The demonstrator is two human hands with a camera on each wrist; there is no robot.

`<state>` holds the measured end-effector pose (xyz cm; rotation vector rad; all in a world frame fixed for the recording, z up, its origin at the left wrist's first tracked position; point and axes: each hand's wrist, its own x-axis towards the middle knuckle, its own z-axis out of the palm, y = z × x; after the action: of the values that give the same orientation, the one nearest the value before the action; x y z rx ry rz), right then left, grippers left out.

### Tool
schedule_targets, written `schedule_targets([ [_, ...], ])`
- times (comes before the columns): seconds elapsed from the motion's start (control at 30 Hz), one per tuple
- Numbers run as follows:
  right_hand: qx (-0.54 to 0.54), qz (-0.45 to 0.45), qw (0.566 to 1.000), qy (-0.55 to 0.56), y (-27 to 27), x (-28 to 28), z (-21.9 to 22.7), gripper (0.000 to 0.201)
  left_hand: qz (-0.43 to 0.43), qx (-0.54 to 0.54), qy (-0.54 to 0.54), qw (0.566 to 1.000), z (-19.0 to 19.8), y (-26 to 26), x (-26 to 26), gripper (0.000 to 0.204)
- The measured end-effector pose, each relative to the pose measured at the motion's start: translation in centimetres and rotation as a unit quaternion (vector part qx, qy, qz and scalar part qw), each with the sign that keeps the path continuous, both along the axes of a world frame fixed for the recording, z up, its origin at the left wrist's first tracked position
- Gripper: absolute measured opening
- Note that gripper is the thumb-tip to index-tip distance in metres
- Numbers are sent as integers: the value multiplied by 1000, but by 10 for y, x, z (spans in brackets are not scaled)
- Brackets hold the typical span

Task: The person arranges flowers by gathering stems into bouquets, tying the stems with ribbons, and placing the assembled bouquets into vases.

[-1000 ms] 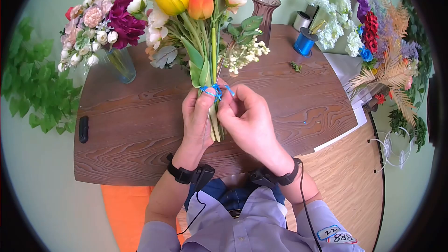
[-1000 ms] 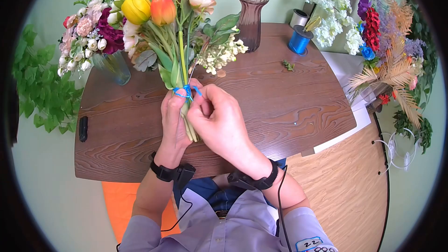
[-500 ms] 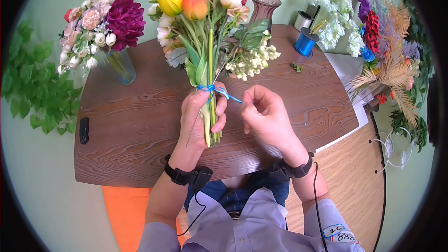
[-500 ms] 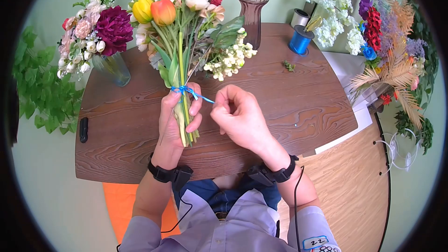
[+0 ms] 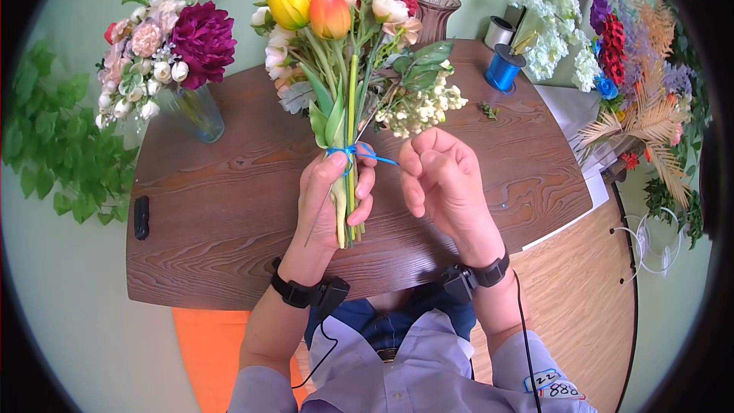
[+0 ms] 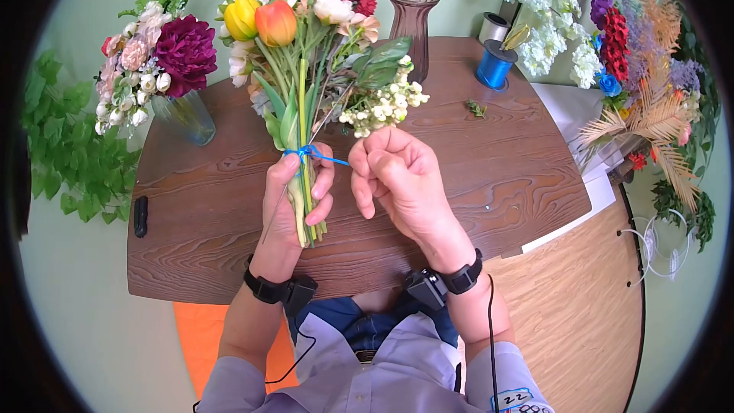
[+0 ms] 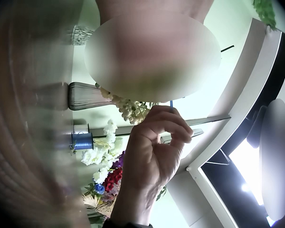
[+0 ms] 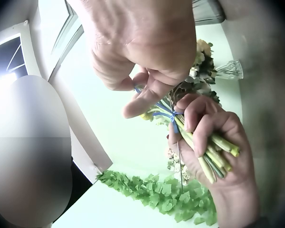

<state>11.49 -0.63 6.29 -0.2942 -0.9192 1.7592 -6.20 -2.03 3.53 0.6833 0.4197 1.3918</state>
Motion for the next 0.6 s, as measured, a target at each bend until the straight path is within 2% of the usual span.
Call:
schedule_targets([
  [0.1,14,-20,997,-69,1,6,-3,6,-7,-3,12,1000,-2,1,-3,39],
  [0.17,77,-57,981,-169,-2,14,-4,6,-2,-17,19,1000,2,-1,-3,39],
  [0.3,86,-96,965,-229,-11,18,-1,7,-5,-30,36,999,7,-5,-4,39],
  [0.37,142,-153,929,-305,-12,19,-9,8,-3,-27,27,999,5,-3,-7,40],
  [0.5,133,-155,925,-320,-17,20,-11,10,2,-27,26,999,3,-1,-8,39],
  [0.57,197,-197,883,-378,-16,18,-12,10,-1,-31,31,999,4,-1,-8,39],
  [0.6,196,-198,883,-378,-15,18,-11,10,-3,-23,41,999,3,-1,-8,40],
])
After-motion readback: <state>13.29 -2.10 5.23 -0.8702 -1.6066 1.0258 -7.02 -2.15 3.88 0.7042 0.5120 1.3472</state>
